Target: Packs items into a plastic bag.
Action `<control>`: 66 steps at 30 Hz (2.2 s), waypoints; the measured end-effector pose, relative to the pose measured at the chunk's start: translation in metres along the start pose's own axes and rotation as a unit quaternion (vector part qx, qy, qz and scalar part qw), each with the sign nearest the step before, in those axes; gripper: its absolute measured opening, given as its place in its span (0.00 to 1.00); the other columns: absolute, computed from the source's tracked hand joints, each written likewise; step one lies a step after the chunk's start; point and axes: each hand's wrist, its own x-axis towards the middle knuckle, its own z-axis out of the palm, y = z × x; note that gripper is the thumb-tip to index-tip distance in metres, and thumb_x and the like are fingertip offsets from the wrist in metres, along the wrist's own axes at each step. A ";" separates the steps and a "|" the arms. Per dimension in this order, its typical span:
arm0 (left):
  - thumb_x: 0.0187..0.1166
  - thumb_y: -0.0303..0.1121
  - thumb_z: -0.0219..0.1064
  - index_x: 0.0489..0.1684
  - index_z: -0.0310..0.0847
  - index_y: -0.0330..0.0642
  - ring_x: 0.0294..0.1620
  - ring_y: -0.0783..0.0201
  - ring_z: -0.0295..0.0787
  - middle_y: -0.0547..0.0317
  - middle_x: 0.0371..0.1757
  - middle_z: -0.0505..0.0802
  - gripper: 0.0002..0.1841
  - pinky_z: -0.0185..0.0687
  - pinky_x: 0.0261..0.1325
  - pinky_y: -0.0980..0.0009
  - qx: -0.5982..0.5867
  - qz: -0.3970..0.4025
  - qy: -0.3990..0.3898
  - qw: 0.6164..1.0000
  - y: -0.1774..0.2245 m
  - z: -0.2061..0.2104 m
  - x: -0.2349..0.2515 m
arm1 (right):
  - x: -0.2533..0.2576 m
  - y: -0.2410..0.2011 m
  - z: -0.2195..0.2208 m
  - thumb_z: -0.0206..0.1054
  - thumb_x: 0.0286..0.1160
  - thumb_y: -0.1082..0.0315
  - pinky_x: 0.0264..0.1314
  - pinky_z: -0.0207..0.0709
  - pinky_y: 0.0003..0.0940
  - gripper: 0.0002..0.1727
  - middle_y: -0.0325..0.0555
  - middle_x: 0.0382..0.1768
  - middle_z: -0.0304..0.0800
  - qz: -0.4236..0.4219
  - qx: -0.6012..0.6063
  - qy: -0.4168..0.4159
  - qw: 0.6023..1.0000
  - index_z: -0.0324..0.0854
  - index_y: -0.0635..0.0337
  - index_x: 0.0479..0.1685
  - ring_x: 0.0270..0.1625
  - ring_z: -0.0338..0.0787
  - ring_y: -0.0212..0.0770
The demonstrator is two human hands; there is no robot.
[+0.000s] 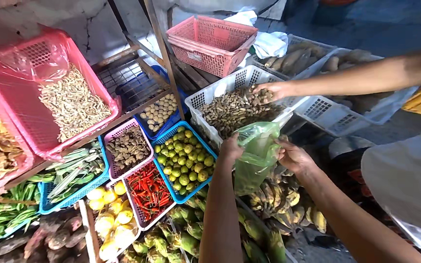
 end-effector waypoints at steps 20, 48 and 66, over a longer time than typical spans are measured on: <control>0.79 0.31 0.72 0.89 0.64 0.41 0.81 0.41 0.75 0.36 0.79 0.80 0.36 0.67 0.85 0.46 -0.022 0.015 0.039 0.999 -0.004 0.001 -0.005 | 0.000 0.002 0.003 0.53 0.88 0.73 0.20 0.72 0.19 0.06 0.36 0.22 0.80 0.015 -0.053 -0.023 0.998 0.76 0.60 0.51 0.17 0.74 0.26; 0.77 0.26 0.72 0.89 0.62 0.38 0.80 0.38 0.76 0.32 0.79 0.78 0.37 0.67 0.83 0.44 0.015 0.022 0.053 0.998 -0.002 0.003 -0.010 | -0.038 0.020 0.011 0.58 0.89 0.71 0.25 0.77 0.24 0.12 0.40 0.28 0.74 0.043 0.070 0.060 0.995 0.72 0.64 0.65 0.19 0.74 0.30; 0.78 0.27 0.70 0.90 0.61 0.42 0.80 0.42 0.77 0.35 0.80 0.79 0.36 0.69 0.82 0.46 -0.019 0.005 0.038 0.999 -0.002 0.007 -0.002 | -0.035 0.018 0.002 0.56 0.88 0.72 0.23 0.78 0.20 0.04 0.38 0.26 0.75 0.032 0.127 0.063 0.989 0.73 0.60 0.54 0.16 0.71 0.27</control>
